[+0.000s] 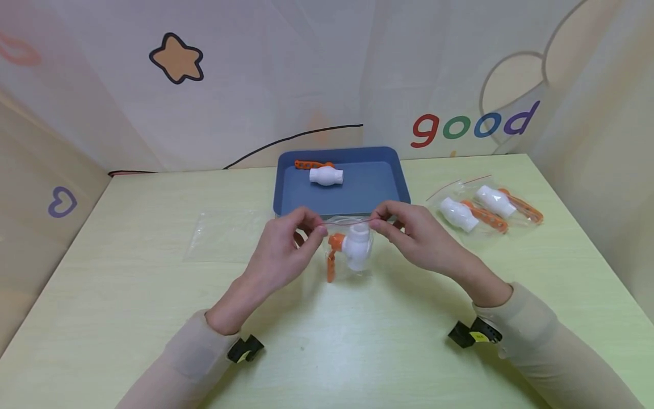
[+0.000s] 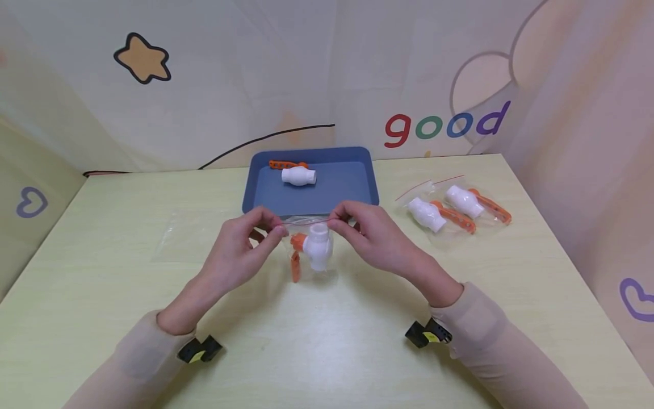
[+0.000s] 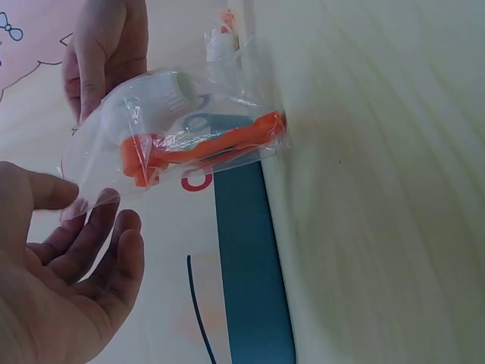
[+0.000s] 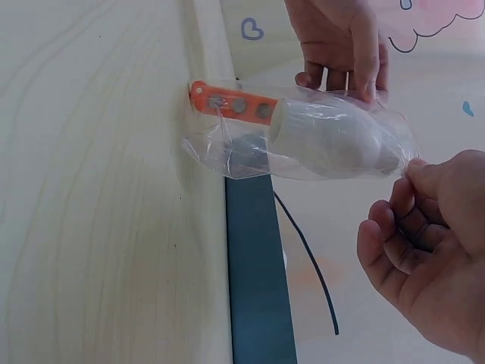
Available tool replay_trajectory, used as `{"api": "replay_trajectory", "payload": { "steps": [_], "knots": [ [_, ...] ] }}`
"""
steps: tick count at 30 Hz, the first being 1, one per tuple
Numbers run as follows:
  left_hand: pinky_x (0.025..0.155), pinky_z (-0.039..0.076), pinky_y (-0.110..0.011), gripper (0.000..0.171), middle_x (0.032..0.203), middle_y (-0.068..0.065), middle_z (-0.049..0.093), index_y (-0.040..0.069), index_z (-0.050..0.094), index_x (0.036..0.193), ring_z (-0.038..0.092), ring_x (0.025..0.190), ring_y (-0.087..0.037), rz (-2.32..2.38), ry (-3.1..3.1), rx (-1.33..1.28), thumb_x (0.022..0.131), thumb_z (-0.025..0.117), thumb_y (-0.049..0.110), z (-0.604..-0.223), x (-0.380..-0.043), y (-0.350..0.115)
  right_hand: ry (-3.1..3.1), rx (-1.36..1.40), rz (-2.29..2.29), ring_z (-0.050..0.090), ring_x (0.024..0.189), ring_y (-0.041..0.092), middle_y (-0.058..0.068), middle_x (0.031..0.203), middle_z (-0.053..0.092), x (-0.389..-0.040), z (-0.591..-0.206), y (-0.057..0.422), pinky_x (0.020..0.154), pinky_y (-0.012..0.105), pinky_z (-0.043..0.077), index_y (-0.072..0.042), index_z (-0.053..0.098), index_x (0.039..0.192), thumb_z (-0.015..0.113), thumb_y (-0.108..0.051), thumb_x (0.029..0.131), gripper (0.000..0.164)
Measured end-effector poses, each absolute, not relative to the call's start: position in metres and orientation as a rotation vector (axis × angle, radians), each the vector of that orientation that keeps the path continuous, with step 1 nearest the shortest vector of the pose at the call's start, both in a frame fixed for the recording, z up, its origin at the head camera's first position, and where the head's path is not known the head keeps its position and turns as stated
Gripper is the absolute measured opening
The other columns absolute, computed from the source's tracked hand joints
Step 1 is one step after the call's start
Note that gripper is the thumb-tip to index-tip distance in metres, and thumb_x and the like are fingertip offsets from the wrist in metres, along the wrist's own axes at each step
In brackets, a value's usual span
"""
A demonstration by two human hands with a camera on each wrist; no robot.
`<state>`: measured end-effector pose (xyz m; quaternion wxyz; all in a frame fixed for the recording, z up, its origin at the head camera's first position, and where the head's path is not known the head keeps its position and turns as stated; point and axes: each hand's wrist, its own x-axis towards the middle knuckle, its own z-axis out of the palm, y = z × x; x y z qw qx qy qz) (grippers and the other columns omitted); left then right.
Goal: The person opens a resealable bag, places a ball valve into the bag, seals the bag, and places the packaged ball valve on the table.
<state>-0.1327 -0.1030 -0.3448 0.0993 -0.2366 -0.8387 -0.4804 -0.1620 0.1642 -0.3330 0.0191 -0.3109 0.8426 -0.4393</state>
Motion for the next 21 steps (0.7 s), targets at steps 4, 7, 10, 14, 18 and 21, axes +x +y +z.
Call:
{"api": "replay_trajectory", "payload": {
  "steps": [4,7,10,14,18,21],
  "knots": [
    [0.065,0.056,-0.036,0.008,0.092,0.0,0.07,0.005,0.068,0.106,0.062,0.08,-0.011,-1.396,-2.471,-0.753,0.098,0.07,0.008,-0.3451,-0.134,-0.1021,2.6,-0.968,-1.374,0.053,0.07,0.021,0.002,0.085,0.059,-0.1617,-0.3324,0.1642,0.06,0.029,0.045,-0.007,0.068,0.104,0.065,-0.011,0.102,0.005],
    [0.065,0.056,-0.035,0.005,0.089,0.0,0.069,0.005,0.069,0.103,0.061,0.077,-0.011,-1.371,-2.457,-0.784,0.099,0.07,0.009,-0.3449,-0.1346,-0.1007,2.589,-0.969,-1.379,0.054,0.072,0.021,0.003,0.086,0.059,-0.162,-0.3318,0.1642,0.06,0.029,0.046,-0.007,0.067,0.105,0.065,-0.01,0.102,0.005],
    [0.065,0.056,-0.033,0.004,0.086,-0.003,0.069,0.005,0.07,0.101,0.061,0.074,-0.012,-1.358,-2.442,-0.794,0.099,0.069,0.008,-0.3451,-0.1342,-0.0992,2.576,-0.97,-1.39,0.056,0.075,0.023,0.004,0.089,0.062,-0.1624,-0.3321,0.1645,0.063,0.029,0.048,-0.006,0.067,0.106,0.064,-0.009,0.102,0.005],
    [0.065,0.056,-0.033,0.004,0.084,-0.003,0.069,0.005,0.071,0.099,0.062,0.073,-0.011,-1.385,-2.416,-0.801,0.099,0.07,0.009,-0.3459,-0.1334,-0.0973,2.558,-0.975,-1.413,0.06,0.081,0.028,0.007,0.096,0.065,-0.1633,-0.334,0.1652,0.066,0.031,0.051,-0.006,0.066,0.106,0.065,-0.008,0.102,0.005],
    [0.066,0.057,-0.037,0.005,0.083,-0.002,0.07,0.005,0.072,0.097,0.065,0.073,-0.014,-1.415,-2.39,-0.799,0.098,0.072,0.01,-0.3465,-0.1333,-0.0965,2.536,-0.957,-1.435,0.061,0.086,0.025,0.008,0.1,0.066,-0.164,-0.3363,0.1652,0.072,0.032,0.054,-0.006,0.066,0.107,0.066,-0.008,0.101,0.006],
    [0.069,0.058,-0.038,0.005,0.083,-0.002,0.071,0.004,0.072,0.096,0.068,0.075,-0.019,-1.422,-2.377,-0.791,0.098,0.072,0.009,-0.3463,-0.1333,-0.0965,2.516,-0.93,-1.453,0.06,0.091,0.022,0.006,0.101,0.066,-0.1639,-0.3369,0.1645,0.077,0.033,0.055,-0.006,0.067,0.11,0.069,-0.008,0.099,0.011]
  ]
}}
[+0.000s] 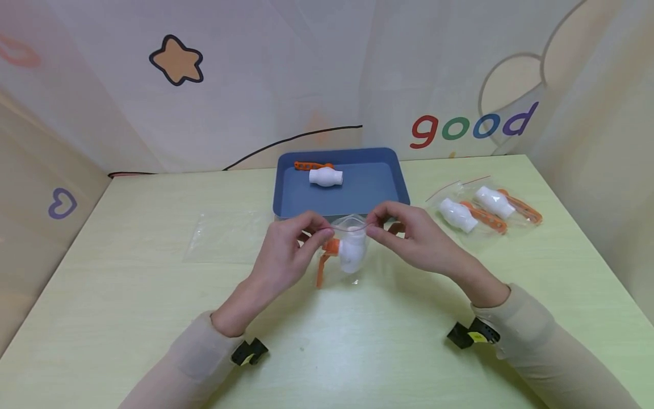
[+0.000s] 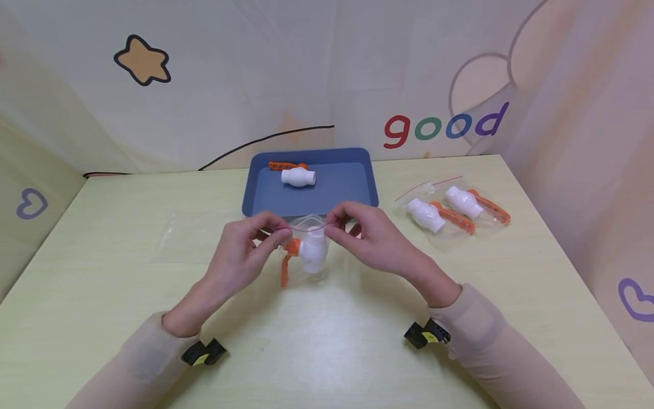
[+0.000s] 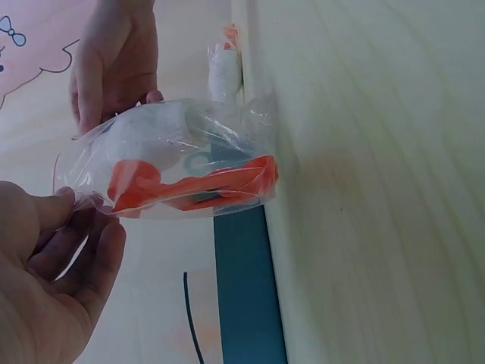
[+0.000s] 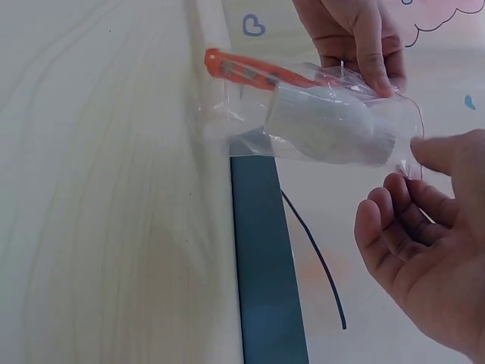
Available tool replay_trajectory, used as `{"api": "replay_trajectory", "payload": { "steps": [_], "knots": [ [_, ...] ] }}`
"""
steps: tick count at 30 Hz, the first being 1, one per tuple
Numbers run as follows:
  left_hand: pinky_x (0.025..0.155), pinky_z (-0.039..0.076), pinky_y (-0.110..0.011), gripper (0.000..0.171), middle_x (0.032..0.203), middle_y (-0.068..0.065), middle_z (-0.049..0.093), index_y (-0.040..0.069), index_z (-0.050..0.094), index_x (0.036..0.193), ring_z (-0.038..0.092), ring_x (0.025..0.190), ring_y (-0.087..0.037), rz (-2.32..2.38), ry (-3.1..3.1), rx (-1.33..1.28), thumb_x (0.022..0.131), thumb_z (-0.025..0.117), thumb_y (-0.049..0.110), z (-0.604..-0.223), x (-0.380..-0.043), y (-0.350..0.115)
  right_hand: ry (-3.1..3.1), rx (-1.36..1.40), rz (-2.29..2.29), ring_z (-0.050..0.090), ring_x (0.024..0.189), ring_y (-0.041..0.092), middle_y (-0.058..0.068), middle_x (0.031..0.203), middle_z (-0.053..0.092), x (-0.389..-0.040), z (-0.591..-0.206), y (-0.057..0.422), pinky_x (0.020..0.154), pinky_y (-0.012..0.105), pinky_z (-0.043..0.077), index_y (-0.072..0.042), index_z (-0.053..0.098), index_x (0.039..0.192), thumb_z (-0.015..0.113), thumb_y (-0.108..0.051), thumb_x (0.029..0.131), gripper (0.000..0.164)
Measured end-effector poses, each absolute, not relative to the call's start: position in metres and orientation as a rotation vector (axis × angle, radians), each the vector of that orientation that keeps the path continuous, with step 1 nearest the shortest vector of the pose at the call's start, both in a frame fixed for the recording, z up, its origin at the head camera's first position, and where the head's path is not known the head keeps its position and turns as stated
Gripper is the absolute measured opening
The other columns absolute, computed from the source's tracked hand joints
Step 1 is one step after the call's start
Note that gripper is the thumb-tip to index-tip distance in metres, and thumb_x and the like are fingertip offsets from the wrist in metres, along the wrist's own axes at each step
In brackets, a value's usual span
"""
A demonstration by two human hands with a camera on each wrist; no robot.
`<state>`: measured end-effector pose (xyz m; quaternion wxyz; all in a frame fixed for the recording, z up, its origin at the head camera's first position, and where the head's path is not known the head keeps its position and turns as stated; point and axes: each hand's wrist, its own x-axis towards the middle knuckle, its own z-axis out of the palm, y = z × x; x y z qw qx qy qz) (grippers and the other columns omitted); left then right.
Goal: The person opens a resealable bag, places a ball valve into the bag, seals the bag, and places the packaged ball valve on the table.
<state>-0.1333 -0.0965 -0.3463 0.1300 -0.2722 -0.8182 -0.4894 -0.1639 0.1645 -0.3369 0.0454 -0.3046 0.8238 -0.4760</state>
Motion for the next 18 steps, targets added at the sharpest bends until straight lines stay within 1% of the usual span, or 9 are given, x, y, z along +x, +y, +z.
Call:
{"api": "replay_trajectory", "payload": {
  "steps": [3,6,9,12,15,18],
  "knots": [
    [0.071,0.058,-0.037,0.005,0.084,-0.001,0.072,0.004,0.072,0.097,0.069,0.076,-0.02,-1.437,-2.376,-0.782,0.097,0.072,0.009,-0.3456,-0.1323,-0.0972,2.516,-0.913,-1.473,0.059,0.092,0.02,0.003,0.099,0.066,-0.1635,-0.3379,0.1632,0.078,0.033,0.055,-0.006,0.069,0.111,0.073,-0.009,0.097,0.015],
    [0.071,0.058,-0.036,0.004,0.086,0.0,0.072,0.004,0.072,0.099,0.069,0.079,-0.016,-1.459,-2.391,-0.763,0.097,0.072,0.008,-0.3452,-0.1318,-0.0975,2.535,-0.914,-1.511,0.06,0.088,0.02,0.002,0.096,0.067,-0.1634,-0.3385,0.1623,0.075,0.032,0.055,-0.007,0.072,0.108,0.074,-0.01,0.096,0.013],
    [0.071,0.059,-0.037,0.004,0.088,0.0,0.072,0.004,0.071,0.099,0.068,0.081,-0.012,-1.486,-2.403,-0.746,0.097,0.072,0.008,-0.3454,-0.1319,-0.0975,2.555,-0.92,-1.566,0.061,0.083,0.02,0.0,0.092,0.068,-0.1635,-0.3379,0.1622,0.07,0.03,0.055,-0.009,0.076,0.103,0.076,-0.007,0.094,0.009],
    [0.072,0.059,-0.038,0.004,0.089,0.001,0.071,0.005,0.071,0.1,0.066,0.082,-0.012,-1.491,-2.409,-0.742,0.097,0.072,0.008,-0.3452,-0.1319,-0.0972,2.565,-0.921,-1.617,0.061,0.079,0.021,0.0,0.089,0.068,-0.164,-0.3371,0.1624,0.066,0.027,0.053,-0.008,0.077,0.1,0.077,-0.004,0.092,0.009],
    [0.072,0.058,-0.034,0.004,0.089,0.002,0.07,0.005,0.071,0.1,0.065,0.082,-0.011,-1.479,-2.412,-0.753,0.098,0.071,0.007,-0.3449,-0.1318,-0.0965,2.567,-0.936,-1.644,0.06,0.076,0.022,0.001,0.086,0.067,-0.1638,-0.3365,0.1629,0.065,0.026,0.052,-0.007,0.078,0.098,0.078,-0.003,0.091,0.008],
    [0.072,0.058,-0.03,0.003,0.09,0.003,0.069,0.005,0.07,0.102,0.064,0.082,-0.01,-1.473,-2.406,-0.783,0.099,0.069,0.006,-0.3452,-0.1318,-0.0962,2.57,-0.983,-1.649,0.06,0.075,0.021,0.0,0.085,0.067,-0.1633,-0.3365,0.1635,0.064,0.026,0.052,-0.007,0.078,0.096,0.078,-0.001,0.091,0.009]
  ]
}}
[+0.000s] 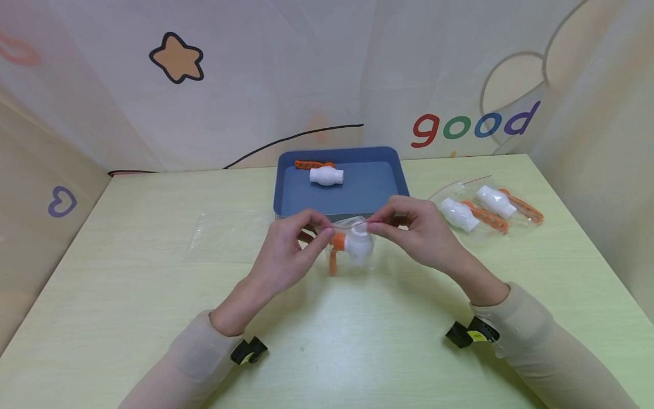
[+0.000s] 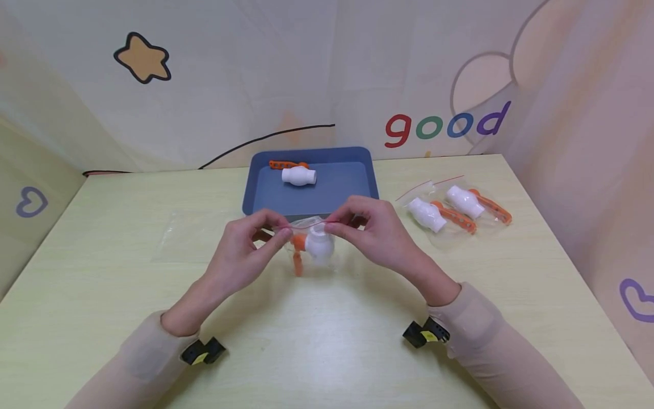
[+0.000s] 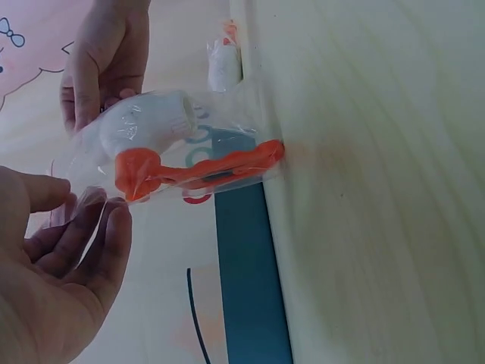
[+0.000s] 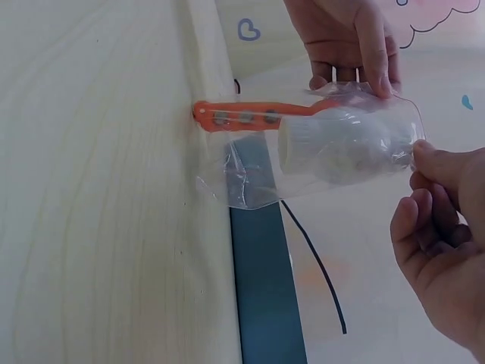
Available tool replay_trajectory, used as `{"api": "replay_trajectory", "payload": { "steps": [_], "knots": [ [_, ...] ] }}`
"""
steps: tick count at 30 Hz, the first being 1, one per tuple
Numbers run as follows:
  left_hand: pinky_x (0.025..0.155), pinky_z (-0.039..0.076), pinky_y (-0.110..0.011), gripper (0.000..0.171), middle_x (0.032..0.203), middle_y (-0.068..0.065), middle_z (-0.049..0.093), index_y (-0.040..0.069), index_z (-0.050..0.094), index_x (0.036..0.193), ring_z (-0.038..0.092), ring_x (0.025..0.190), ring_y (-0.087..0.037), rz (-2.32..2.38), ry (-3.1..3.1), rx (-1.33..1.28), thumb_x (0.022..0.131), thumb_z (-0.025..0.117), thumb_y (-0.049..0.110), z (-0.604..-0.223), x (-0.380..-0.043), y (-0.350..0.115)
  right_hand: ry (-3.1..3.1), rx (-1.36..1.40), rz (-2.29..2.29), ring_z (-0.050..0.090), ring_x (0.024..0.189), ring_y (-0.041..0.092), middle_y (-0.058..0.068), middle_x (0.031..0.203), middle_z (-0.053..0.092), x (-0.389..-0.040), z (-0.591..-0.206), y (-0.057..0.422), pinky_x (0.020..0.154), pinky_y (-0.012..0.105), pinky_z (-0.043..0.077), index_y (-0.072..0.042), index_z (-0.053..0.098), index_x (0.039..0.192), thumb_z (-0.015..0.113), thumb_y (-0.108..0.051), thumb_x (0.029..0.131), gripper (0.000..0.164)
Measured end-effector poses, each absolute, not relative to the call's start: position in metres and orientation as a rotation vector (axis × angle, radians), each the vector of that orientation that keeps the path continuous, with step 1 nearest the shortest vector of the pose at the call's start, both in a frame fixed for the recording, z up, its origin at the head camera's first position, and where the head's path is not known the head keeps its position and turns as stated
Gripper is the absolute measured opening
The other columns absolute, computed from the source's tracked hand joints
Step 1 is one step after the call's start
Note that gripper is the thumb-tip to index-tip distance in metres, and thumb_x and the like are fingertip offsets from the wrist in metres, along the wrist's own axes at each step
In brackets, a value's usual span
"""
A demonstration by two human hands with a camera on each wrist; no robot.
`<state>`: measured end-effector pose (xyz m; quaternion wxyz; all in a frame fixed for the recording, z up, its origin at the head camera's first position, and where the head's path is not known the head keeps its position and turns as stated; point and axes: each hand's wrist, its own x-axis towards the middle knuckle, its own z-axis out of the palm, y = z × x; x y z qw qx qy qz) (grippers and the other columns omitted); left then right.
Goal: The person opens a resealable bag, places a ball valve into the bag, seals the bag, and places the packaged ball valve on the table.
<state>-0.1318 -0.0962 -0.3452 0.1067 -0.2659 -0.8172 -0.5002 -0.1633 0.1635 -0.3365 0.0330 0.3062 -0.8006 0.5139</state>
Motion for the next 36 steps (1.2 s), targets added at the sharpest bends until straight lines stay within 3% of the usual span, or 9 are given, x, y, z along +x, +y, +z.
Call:
{"api": "replay_trajectory", "payload": {
  "steps": [7,11,21,28,36],
  "knots": [
    [0.068,0.057,-0.027,0.011,0.095,0.001,0.07,0.005,0.07,0.102,0.064,0.085,-0.009,-1.377,-2.362,-0.886,0.094,0.076,0.009,-0.3456,-0.1327,-0.0948,-2.373,1.046,1.513,0.059,0.076,0.018,-0.005,0.088,0.067,-0.1647,-0.3383,0.164,0.062,0.026,0.05,-0.011,0.079,0.094,0.079,0.003,0.088,0.014],
    [0.068,0.055,-0.029,0.006,0.091,0.003,0.068,0.007,0.072,0.096,0.061,0.082,-0.009,-1.288,-2.331,-0.891,0.094,0.077,0.009,-0.3443,-0.1326,-0.0939,-2.34,1.071,1.505,0.059,0.078,0.017,-0.006,0.091,0.067,-0.1645,-0.3367,0.1631,0.062,0.025,0.051,-0.011,0.08,0.094,0.08,0.004,0.086,0.017],
    [0.061,0.051,-0.026,0.004,0.079,0.005,0.069,0.007,0.077,0.089,0.058,0.069,-0.008,-1.297,-2.235,-0.905,0.09,0.08,0.004,-0.3411,-0.1324,-0.093,-2.258,1.115,1.438,0.052,0.067,0.014,-0.006,0.077,0.059,-0.1621,-0.3377,0.163,0.056,0.024,0.041,-0.008,0.081,0.092,0.081,0.008,0.083,0.019],
    [0.065,0.052,-0.033,0.005,0.083,0.003,0.069,0.007,0.074,0.093,0.06,0.076,-0.014,-1.219,-2.281,-0.918,0.091,0.079,0.008,-0.34,-0.1317,-0.0923,-2.233,1.179,1.333,0.052,0.068,0.012,-0.006,0.079,0.059,-0.1604,-0.3337,0.1616,0.058,0.022,0.041,-0.007,0.079,0.093,0.081,0.004,0.085,0.013],
    [0.069,0.049,-0.028,0.008,0.087,0.004,0.07,0.008,0.075,0.095,0.059,0.08,-0.008,-1.211,-2.251,-0.985,0.09,0.081,0.01,-0.3405,-0.1337,-0.0896,-2.199,1.219,1.36,0.053,0.069,0.012,-0.005,0.081,0.06,-0.1584,-0.3336,0.1587,0.06,0.022,0.042,-0.008,0.077,0.093,0.081,0.007,0.083,0.018]
  ]
}}
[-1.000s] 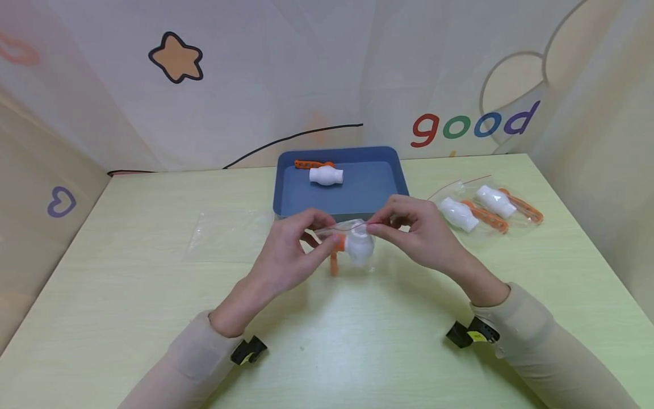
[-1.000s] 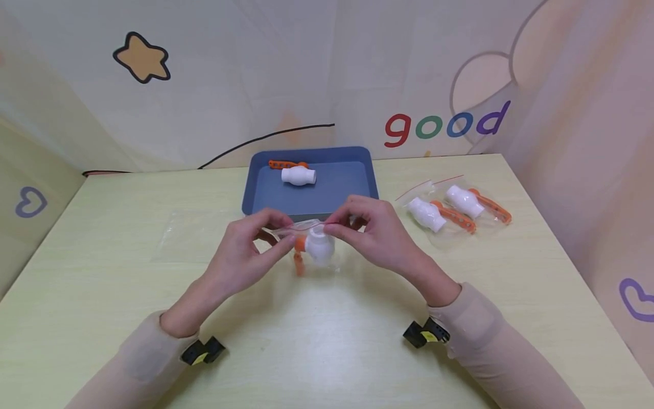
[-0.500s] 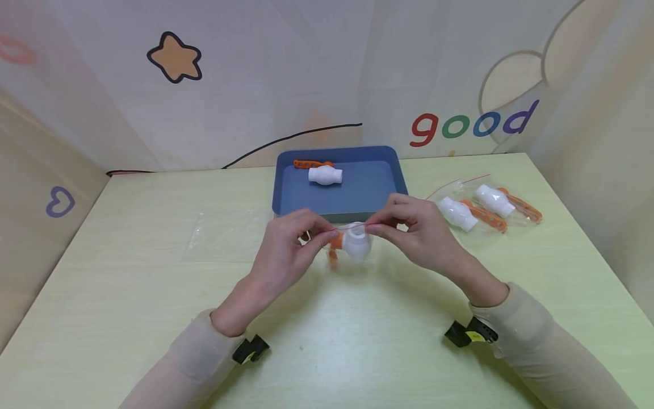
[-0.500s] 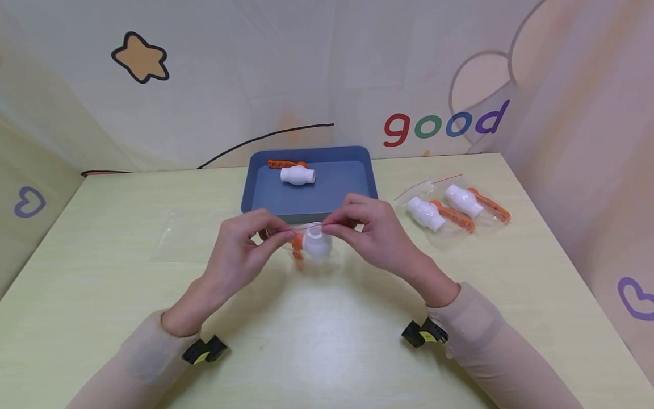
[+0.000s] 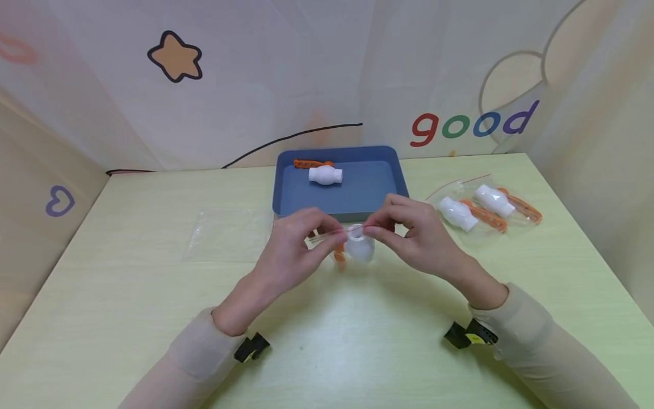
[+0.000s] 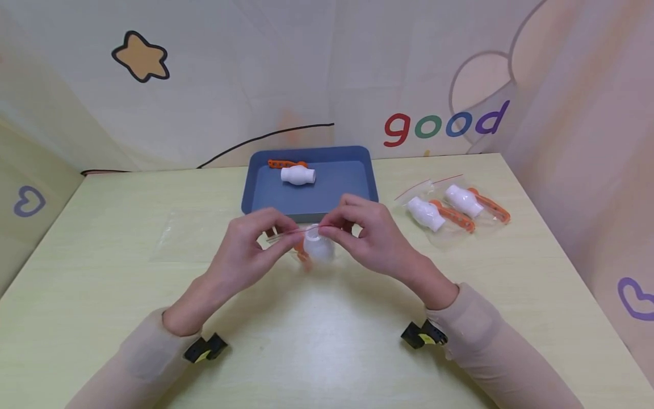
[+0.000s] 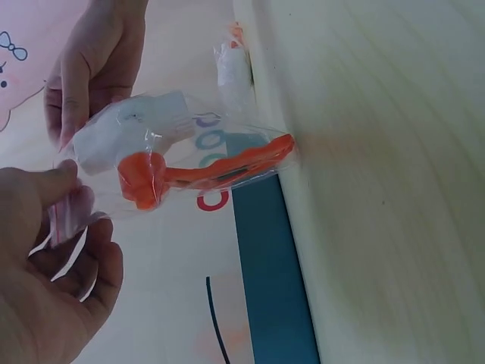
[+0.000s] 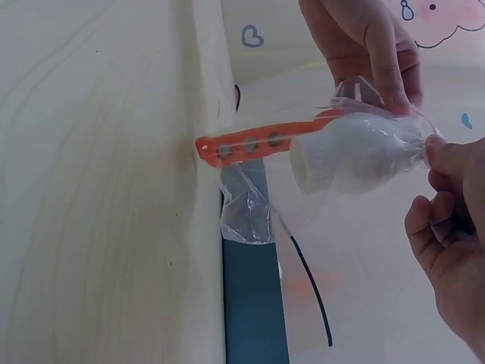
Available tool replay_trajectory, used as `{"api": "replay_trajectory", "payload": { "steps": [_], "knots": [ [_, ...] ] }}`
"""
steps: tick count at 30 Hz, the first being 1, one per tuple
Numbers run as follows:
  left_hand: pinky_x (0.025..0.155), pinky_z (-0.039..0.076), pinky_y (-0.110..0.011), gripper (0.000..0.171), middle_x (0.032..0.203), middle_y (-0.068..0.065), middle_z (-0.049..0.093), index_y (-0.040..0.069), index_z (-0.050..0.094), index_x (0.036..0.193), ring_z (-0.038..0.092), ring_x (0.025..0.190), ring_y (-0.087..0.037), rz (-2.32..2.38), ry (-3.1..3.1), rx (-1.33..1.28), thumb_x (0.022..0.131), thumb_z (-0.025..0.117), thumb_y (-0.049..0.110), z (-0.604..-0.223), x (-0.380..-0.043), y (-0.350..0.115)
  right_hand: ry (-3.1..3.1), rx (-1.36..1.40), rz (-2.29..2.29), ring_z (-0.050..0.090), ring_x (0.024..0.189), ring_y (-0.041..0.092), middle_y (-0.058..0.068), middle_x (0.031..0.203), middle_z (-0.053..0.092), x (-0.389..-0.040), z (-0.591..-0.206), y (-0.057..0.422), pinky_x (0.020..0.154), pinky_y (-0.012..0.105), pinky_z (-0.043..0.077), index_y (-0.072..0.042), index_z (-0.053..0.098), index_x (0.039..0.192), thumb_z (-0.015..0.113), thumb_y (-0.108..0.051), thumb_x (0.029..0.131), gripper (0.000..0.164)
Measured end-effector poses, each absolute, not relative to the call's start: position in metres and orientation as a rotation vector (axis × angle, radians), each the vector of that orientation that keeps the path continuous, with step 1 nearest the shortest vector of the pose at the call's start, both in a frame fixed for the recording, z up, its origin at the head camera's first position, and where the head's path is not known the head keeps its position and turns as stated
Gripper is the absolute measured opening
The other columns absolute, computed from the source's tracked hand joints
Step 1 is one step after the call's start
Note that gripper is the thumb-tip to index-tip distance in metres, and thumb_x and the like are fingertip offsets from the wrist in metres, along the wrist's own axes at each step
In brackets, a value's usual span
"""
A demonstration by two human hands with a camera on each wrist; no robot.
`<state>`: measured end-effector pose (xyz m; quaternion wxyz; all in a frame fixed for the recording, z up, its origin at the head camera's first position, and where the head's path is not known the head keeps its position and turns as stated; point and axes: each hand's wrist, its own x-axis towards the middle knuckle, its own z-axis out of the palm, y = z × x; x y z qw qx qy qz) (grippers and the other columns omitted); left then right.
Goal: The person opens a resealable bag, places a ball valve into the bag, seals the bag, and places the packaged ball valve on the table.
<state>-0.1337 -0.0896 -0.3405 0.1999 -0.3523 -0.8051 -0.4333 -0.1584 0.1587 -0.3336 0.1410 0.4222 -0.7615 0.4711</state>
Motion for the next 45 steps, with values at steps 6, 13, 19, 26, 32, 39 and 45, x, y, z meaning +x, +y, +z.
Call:
{"api": "replay_trajectory", "payload": {
  "steps": [6,13,19,26,32,39,45],
  "knots": [
    [0.062,0.048,-0.028,0.005,0.081,0.002,0.068,0.005,0.076,0.093,0.058,0.073,-0.01,-1.193,-2.227,-0.993,0.09,0.08,0.006,-0.3401,-0.1326,-0.0873,-2.163,1.233,1.388,0.056,0.07,0.012,-0.004,0.082,0.061,-0.1586,-0.3351,0.1572,0.062,0.021,0.047,-0.008,0.077,0.094,0.081,0.01,0.082,0.021],
    [0.059,0.051,-0.03,0.006,0.08,0.0,0.067,0.003,0.075,0.093,0.059,0.073,-0.012,-1.233,-2.215,-1.012,0.089,0.078,0.0,-0.3391,-0.1317,-0.0867,-2.219,1.261,1.44,0.058,0.075,0.013,-0.003,0.092,0.066,-0.1606,-0.3351,0.1572,0.062,0.023,0.05,-0.008,0.076,0.101,0.08,0.007,0.085,0.022],
    [0.06,0.049,-0.026,0.005,0.081,0.001,0.066,0.004,0.074,0.092,0.06,0.077,-0.011,-1.261,-2.219,-1.031,0.091,0.076,0.0,-0.338,-0.1308,-0.0856,-2.248,1.275,1.443,0.059,0.074,0.01,-0.007,0.093,0.066,-0.1618,-0.3342,0.1547,0.06,0.024,0.05,-0.011,0.077,0.1,0.081,0.004,0.085,0.022],
    [0.066,0.049,-0.029,0.005,0.081,0.001,0.066,0.006,0.072,0.089,0.06,0.077,-0.01,-1.26,-2.225,-1.011,0.091,0.073,0.001,-0.3383,-0.1313,-0.0837,-2.202,1.309,1.384,0.055,0.07,0.009,-0.008,0.086,0.064,-0.1611,-0.333,0.1523,0.057,0.023,0.042,-0.011,0.078,0.095,0.08,0.008,0.084,0.022],
    [0.071,0.052,-0.026,0.003,0.084,0.003,0.066,0.008,0.072,0.09,0.06,0.079,-0.008,-1.238,-2.255,-1.004,0.091,0.074,0.006,-0.338,-0.1299,-0.0835,-2.2,1.348,1.305,0.052,0.068,0.009,-0.006,0.082,0.056,-0.1596,-0.3328,0.1529,0.054,0.02,0.04,-0.01,0.075,0.095,0.077,0.01,0.085,0.022],
    [0.074,0.054,-0.024,0.006,0.087,0.003,0.068,0.006,0.076,0.096,0.063,0.081,-0.006,-1.278,-2.217,-1.055,0.091,0.078,0.008,-0.3375,-0.1298,-0.0821,-2.205,1.397,1.229,0.049,0.067,0.008,-0.005,0.082,0.051,-0.1565,-0.3337,0.1516,0.05,0.024,0.041,-0.008,0.069,0.096,0.074,0.012,0.086,0.024],
    [0.069,0.051,-0.025,0.002,0.082,0.002,0.063,0.005,0.074,0.091,0.06,0.078,-0.009,-1.248,-2.209,-1.054,0.092,0.074,0.003,-0.3408,-0.1309,-0.0819,-2.195,1.348,1.294,0.054,0.069,0.009,-0.005,0.082,0.057,-0.1561,-0.3354,0.1503,0.054,0.02,0.044,-0.009,0.074,0.096,0.078,0.008,0.085,0.021]
  ]
}}
